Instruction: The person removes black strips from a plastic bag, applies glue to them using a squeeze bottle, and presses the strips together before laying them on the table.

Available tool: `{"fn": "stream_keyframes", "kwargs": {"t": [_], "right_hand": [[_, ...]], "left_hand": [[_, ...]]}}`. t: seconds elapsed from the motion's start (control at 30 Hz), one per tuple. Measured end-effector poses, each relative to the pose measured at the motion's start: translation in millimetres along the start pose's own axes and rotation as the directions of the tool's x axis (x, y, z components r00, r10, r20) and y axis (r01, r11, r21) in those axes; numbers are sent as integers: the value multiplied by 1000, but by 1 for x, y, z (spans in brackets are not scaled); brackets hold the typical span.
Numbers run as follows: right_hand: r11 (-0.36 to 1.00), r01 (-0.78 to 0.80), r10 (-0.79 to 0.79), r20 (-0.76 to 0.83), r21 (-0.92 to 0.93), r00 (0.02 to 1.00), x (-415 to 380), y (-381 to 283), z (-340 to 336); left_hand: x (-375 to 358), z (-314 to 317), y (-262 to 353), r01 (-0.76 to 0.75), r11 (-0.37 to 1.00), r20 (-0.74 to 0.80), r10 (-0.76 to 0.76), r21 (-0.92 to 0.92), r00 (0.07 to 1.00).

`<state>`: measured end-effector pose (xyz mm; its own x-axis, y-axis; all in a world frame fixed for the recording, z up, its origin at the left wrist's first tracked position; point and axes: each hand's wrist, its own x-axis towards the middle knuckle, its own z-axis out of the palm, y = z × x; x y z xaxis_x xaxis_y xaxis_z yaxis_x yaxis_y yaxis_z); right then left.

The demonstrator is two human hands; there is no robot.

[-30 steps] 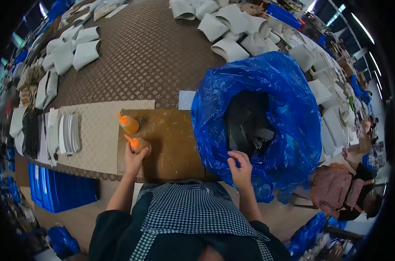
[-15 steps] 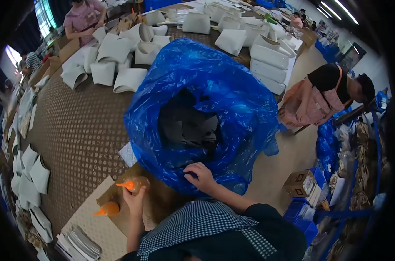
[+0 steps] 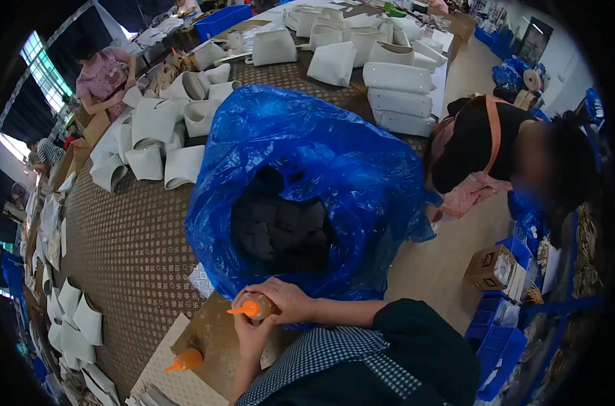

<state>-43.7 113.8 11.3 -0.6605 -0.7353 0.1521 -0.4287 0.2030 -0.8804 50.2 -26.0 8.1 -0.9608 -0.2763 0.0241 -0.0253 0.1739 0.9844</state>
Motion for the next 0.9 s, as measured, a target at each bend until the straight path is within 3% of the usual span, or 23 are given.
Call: {"fn": "stream_keyframes", "kwargs": {"t": [0.13, 0.2, 0.23, 0.27, 0.33, 0.37, 0.47, 0.53, 0.6, 0.7, 0.83, 0.9], "right_hand": [[999, 38, -35, -286, 4, 958, -9, 15, -65], [996, 85, -86, -498, -25, 863, -3, 26, -113], [996, 82, -92, -605, -44, 791, 2, 31, -139], [996, 48, -82, -689, -69, 720, 9, 42, -165], [960, -9, -242, -843, -281, 480, 26, 56, -228], [945, -40, -284, -874, -325, 394, 33, 67, -262], [968, -103, -215, -967, -229, 136, 49, 136, -348], [856, -452, -245, -967, -250, 71, 44, 182, -390], [855, -512, -131, -990, -89, -47, 38, 239, -409], [780, -611, 44, -986, 135, -162, 26, 314, -401], [775, -605, 83, -979, 181, -185, 22, 368, -378], [781, -593, 175, -980, 195, -92, 23, 381, -372]], "left_hand": [[13, 31, 2, 33, 995, 98, -24, -96, 995], [22, 34, -7, 10, 959, 164, -59, 284, 985], [24, 35, -17, -11, 878, 192, -92, 479, 977], [24, 37, -30, 6, 840, 207, -141, 543, 968], [17, 36, -53, 15, 772, 277, -246, 635, 929], [15, 38, -49, -65, 756, 294, -172, 651, 940], [17, 40, -28, 82, 758, 255, -317, 647, 913], [18, 38, -28, 115, 753, 239, -344, 648, 908], [22, 39, -23, 174, 736, 214, -401, 654, 891], [19, 30, -47, 93, 764, 250, -320, 639, 914], [19, 26, -52, 79, 747, 254, -321, 660, 913], [17, 25, -49, 114, 736, 238, -355, 667, 904]]}}
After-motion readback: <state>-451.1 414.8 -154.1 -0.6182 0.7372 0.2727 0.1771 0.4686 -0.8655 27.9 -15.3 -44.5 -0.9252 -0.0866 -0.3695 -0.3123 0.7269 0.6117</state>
